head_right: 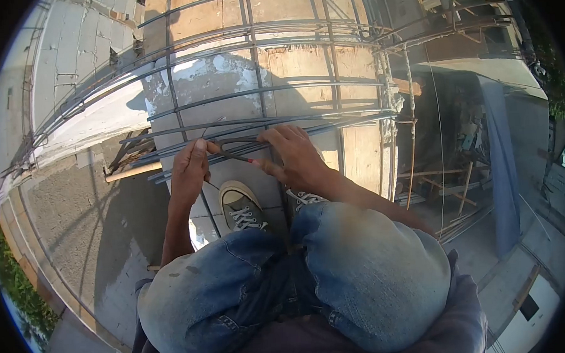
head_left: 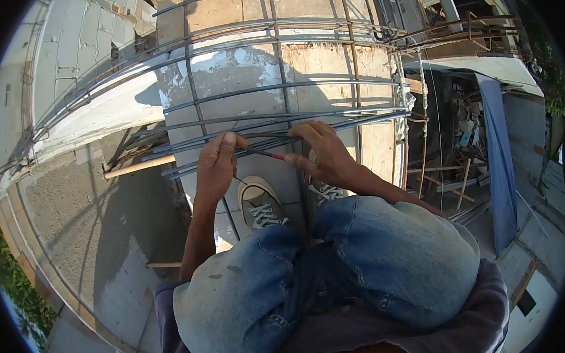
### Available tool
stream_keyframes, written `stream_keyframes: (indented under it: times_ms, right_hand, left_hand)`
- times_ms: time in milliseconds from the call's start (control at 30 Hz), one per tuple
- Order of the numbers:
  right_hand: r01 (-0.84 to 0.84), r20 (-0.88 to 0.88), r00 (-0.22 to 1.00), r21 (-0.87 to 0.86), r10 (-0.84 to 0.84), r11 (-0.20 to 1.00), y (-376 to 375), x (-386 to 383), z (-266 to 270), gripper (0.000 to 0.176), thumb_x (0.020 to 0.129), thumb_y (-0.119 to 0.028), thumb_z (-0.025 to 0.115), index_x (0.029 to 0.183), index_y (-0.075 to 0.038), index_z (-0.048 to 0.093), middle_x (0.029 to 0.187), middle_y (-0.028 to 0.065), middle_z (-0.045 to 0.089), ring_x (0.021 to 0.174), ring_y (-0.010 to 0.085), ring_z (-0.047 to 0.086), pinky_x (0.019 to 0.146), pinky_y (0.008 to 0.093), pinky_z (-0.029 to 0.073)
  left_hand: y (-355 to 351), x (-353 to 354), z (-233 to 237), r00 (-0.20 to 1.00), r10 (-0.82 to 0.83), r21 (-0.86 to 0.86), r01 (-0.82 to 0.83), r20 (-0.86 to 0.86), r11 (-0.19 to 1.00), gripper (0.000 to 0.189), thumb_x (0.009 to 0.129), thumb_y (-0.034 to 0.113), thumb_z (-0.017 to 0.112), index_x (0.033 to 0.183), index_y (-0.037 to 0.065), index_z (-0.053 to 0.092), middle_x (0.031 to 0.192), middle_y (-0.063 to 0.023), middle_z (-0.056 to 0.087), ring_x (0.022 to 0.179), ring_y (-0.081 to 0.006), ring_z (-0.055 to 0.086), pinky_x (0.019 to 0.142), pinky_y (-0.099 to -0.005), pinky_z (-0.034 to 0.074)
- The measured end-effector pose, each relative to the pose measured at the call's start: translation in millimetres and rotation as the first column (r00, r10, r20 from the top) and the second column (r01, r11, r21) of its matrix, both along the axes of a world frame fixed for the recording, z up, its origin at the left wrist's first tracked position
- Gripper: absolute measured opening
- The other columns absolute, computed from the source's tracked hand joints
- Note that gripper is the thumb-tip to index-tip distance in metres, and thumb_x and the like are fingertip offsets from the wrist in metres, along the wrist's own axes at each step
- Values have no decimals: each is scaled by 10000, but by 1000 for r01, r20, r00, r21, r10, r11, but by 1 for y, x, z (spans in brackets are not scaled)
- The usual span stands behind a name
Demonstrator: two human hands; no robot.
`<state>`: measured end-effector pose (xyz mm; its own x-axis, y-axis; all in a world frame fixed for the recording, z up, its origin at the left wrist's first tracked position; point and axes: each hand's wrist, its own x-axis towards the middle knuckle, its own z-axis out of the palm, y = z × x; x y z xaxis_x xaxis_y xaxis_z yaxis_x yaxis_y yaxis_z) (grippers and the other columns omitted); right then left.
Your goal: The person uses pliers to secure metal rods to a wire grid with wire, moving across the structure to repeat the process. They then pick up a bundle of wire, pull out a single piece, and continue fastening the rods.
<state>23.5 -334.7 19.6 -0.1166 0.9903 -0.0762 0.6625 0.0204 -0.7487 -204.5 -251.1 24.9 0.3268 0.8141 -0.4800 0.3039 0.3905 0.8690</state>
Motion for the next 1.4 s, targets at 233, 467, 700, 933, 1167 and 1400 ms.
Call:
stream_keyframes:
  times_ms: [233,467,700,933,1167,1400]
  right_hand:
    - [-110,-198,974,-9,106,994,42,29,18,171,845,-118,670,996,-40,660,853,133,625,758,309,610,659,381,479]
    - [-224,-444,896,-436,8,872,61,50,45,123,855,-109,674,947,-28,693,804,75,645,722,165,623,648,312,503]
    - [-581,-272,804,-171,528,796,76,55,13,71,804,-9,637,870,-22,657,801,115,627,797,292,614,716,392,483]
    - [-458,-64,887,9,458,889,106,61,-8,106,803,-34,653,897,-77,674,834,98,621,872,297,602,741,402,483]
    - [-298,-83,950,43,301,953,112,66,-24,192,853,-123,650,1037,-74,673,941,112,664,937,295,620,813,385,499]
    - [149,-49,987,-111,-155,983,125,125,-72,201,862,-97,643,1060,-85,677,863,104,702,739,195,643,709,311,508]
  left_hand:
    - [-3,34,-8,880,-475,175,467,6,867,428,1028,305,395,826,11,632,512,48,357,470,-40,323,450,-250,283]
    - [16,46,17,849,-450,-345,526,278,778,422,1009,337,437,836,4,631,504,68,312,443,-40,262,420,-239,231]
    - [35,38,5,719,-604,-428,692,344,581,330,977,315,516,998,9,638,562,56,388,492,-54,332,446,-235,286]
    - [58,33,12,768,-614,152,639,-182,754,227,892,180,631,1039,9,655,757,-72,641,634,-119,542,591,-297,462]
    - [80,32,-6,743,-638,66,661,-205,748,211,884,155,625,955,-39,665,689,-79,648,570,-129,599,532,-288,484]
    - [76,40,-42,821,-503,-115,491,-272,864,200,868,122,591,915,-64,645,651,-87,632,505,-141,574,471,-286,460]
